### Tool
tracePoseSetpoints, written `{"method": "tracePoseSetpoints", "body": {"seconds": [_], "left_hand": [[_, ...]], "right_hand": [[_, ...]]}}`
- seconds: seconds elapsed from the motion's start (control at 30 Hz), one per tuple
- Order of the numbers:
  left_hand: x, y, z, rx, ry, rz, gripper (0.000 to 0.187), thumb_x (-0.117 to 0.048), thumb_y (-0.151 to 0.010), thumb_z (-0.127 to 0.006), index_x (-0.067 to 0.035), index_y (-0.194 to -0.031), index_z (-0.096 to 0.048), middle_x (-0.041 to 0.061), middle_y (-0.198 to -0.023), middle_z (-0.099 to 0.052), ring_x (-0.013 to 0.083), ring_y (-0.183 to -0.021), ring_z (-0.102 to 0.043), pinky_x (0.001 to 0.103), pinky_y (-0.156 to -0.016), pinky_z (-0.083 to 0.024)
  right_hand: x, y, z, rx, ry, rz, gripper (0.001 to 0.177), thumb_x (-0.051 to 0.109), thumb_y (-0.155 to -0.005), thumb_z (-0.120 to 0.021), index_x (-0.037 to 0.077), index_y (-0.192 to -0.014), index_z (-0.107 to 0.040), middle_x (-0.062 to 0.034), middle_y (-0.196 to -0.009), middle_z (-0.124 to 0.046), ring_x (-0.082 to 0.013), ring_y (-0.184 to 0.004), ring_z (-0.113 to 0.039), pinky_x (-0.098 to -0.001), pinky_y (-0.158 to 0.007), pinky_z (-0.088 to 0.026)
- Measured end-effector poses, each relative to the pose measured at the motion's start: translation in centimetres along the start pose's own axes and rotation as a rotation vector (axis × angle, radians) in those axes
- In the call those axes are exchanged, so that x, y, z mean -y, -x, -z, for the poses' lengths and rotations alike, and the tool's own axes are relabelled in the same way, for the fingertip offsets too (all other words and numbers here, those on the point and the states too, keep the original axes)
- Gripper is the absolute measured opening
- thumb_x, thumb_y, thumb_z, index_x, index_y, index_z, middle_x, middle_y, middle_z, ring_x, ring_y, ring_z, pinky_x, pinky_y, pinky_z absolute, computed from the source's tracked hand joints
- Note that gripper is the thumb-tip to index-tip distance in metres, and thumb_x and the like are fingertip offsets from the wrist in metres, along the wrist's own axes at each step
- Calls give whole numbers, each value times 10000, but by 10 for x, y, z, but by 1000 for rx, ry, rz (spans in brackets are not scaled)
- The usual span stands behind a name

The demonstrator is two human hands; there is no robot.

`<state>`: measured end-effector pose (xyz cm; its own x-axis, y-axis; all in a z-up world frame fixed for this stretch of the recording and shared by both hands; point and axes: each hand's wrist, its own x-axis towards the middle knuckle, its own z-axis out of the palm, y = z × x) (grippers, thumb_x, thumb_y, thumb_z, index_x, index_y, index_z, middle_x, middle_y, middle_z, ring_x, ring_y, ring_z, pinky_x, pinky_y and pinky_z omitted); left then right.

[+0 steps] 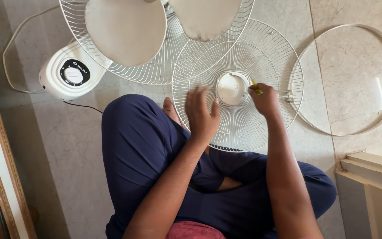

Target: The person sits on the floor and uses a screwdriver to attach screws to the central hub of a fan cage. They repeatedly insert and tighten screws at multiple positions on the hub while holding the cage steady.

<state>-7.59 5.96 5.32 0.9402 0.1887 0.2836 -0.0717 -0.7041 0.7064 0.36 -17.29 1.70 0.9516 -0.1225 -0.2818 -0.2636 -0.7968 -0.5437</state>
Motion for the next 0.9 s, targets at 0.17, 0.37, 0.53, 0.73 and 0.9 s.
{"method": "tracePoseSetpoints", "body": {"seconds": [0.17, 0.37, 0.53, 0.73, 0.9], "left_hand": [[-7, -21, -48, 379, 12, -170, 136, -98, -942, -662, -40, -1036, -741, 117, -1050, -727, 316, -1033, -662, 488, -976, -498], [0, -62, -109, 593, -220, -406, 92, -94, -892, -679, -94, -873, -769, 92, -1002, -749, 287, -943, -692, 467, -872, -555], [5, -69, -121, 727, -208, -349, 130, -263, -864, -753, -147, -918, -778, 72, -972, -765, 238, -873, -714, 521, -950, -502], [0, -69, -120, 711, -166, -251, 161, -314, -896, -768, -153, -889, -775, 28, -897, -767, 214, -837, -708, 532, -993, -450], [-2, -71, -125, 698, -143, -212, 192, -336, -845, -786, -146, -843, -761, 27, -886, -765, 221, -838, -702, 513, -975, -442]], "right_hand": [[-14, 13, 25, -119, 40, -47, 244, 296, -927, -750, 109, -1080, -786, -107, -992, -775, -259, -894, -731, -414, -827, -561], [-3, 28, 37, -75, 68, -93, 234, 308, -930, -734, 113, -1052, -780, -98, -966, -773, -273, -851, -726, -434, -792, -557], [-5, 21, 40, -73, 97, -119, 250, 328, -934, -728, 113, -1046, -788, -108, -935, -772, -288, -858, -720, -444, -814, -549], [-6, 15, 37, -60, 102, -149, 261, 335, -937, -720, 115, -1059, -785, -97, -933, -768, -279, -849, -722, -443, -805, -551], [-5, 16, 38, -79, 100, -157, 270, 341, -940, -723, 102, -1047, -787, -97, -908, -768, -264, -832, -714, -441, -787, -547]]}}
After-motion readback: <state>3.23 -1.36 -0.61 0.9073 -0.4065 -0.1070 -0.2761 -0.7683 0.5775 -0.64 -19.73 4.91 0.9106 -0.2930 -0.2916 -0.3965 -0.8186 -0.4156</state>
